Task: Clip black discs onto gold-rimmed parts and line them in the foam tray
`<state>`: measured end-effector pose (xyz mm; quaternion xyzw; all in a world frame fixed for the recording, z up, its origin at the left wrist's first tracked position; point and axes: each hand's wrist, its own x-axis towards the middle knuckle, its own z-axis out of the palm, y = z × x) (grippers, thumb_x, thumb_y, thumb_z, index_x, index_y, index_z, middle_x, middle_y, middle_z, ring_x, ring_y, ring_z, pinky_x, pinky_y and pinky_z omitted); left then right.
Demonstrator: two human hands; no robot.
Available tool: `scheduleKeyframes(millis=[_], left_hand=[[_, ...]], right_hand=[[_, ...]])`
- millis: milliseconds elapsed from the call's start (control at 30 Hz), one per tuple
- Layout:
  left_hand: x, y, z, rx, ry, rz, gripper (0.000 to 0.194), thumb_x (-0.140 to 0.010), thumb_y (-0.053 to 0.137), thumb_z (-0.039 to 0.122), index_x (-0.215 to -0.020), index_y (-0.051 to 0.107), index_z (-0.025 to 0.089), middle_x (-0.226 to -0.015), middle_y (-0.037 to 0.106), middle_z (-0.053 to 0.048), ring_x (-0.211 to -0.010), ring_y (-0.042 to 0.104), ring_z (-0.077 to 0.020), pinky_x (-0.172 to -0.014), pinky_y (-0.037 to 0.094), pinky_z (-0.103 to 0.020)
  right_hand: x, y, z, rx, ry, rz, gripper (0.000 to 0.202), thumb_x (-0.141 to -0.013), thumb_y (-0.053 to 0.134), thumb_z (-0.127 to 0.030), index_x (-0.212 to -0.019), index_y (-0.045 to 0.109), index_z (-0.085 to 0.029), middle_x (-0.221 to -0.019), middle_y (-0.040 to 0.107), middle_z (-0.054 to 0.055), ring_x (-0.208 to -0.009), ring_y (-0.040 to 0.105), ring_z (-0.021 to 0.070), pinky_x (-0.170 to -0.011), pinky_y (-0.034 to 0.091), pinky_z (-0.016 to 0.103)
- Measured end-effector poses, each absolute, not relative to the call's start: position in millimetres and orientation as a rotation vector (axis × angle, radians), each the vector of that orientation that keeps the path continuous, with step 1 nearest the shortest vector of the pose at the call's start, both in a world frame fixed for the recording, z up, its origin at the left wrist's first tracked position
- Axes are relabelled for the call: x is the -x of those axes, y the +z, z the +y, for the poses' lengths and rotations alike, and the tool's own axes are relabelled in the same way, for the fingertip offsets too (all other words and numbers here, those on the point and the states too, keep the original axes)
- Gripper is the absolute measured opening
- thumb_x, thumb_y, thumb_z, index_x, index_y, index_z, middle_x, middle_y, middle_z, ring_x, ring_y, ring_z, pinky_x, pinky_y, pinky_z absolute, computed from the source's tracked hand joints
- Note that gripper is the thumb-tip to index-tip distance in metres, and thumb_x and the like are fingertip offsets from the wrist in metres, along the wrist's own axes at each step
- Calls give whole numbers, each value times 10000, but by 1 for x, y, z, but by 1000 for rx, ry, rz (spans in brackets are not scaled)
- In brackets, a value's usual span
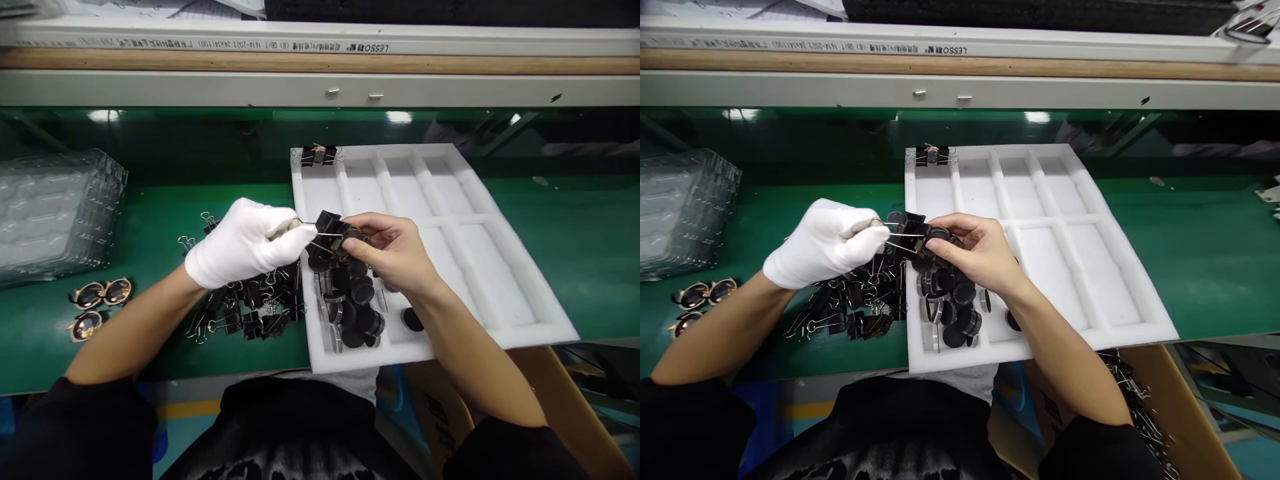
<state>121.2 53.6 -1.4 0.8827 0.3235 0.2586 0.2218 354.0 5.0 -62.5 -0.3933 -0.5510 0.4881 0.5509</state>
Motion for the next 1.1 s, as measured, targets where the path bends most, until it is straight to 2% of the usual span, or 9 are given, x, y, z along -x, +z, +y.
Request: scheduleKeyframes(millis=[333, 500, 567, 700, 833, 1000, 1100], left_hand=[[-123, -8, 57, -2456, 643, 915, 442, -922, 535, 361, -557, 347, 196, -533, 302, 62, -515, 268, -67, -512, 256, -261], [-125, -8, 60, -2426, 626, 970, 369, -941, 517, 389, -645, 577, 177, -593, 526, 28, -557, 445, -91, -557, 360, -265], [-127, -8, 61, -2407, 568, 1000, 375, -953, 496, 392, -672, 615, 174, -610, 565, 18, -576, 492, -105, -575, 388, -273], [-128, -9, 62, -2399, 512, 983, 373, -949, 504, 417, -693, 627, 175, -596, 563, 30, -555, 494, -105, -557, 387, -267], [-128, -8, 63, -2387, 446, 968, 374, -958, 514, 413, -672, 583, 183, -605, 559, 37, -559, 486, -98, -547, 376, -260], [-127, -5, 64, -2347, 419, 976, 406, -980, 500, 421, -656, 574, 187, -642, 595, 18, -614, 545, -111, -604, 433, -270], [-128, -4, 63, -2292, 502, 984, 428, -986, 483, 441, -653, 587, 193, -598, 582, 19, -586, 551, -118, -582, 439, -274]], right_hand=[[-353, -66, 3, 985, 1065, -1361, 253, -761, 913, -350, -978, 834, -245, -982, 821, 37, -893, 771, 222, -819, 675, 386], [-356, -62, 2, 988, 1059, -1423, 269, -774, 892, -290, -1025, 812, -238, -987, 811, 34, -878, 759, 211, -780, 656, 350], [-357, -59, 1, 1011, 1079, -1469, 304, -770, 879, -265, -1058, 791, -227, -997, 802, 43, -869, 751, 213, -756, 643, 344], [-359, -56, 1, 1029, 1120, -1529, 359, -739, 856, -203, -1084, 758, -219, -1006, 784, 44, -890, 738, 217, -789, 625, 347], [-359, -57, 2, 1075, 1101, -1578, 385, -697, 862, -178, -1060, 741, -221, -961, 765, 31, -840, 713, 210, -748, 603, 340], [-363, -56, 3, 1003, 1184, -1598, 330, -749, 836, -194, -1062, 736, -220, -1010, 759, 40, -905, 709, 209, -791, 589, 335], [-365, -54, 4, 904, 1272, -1570, 298, -779, 820, -219, -1064, 732, -214, -1030, 761, 49, -918, 707, 203, -778, 583, 324]])
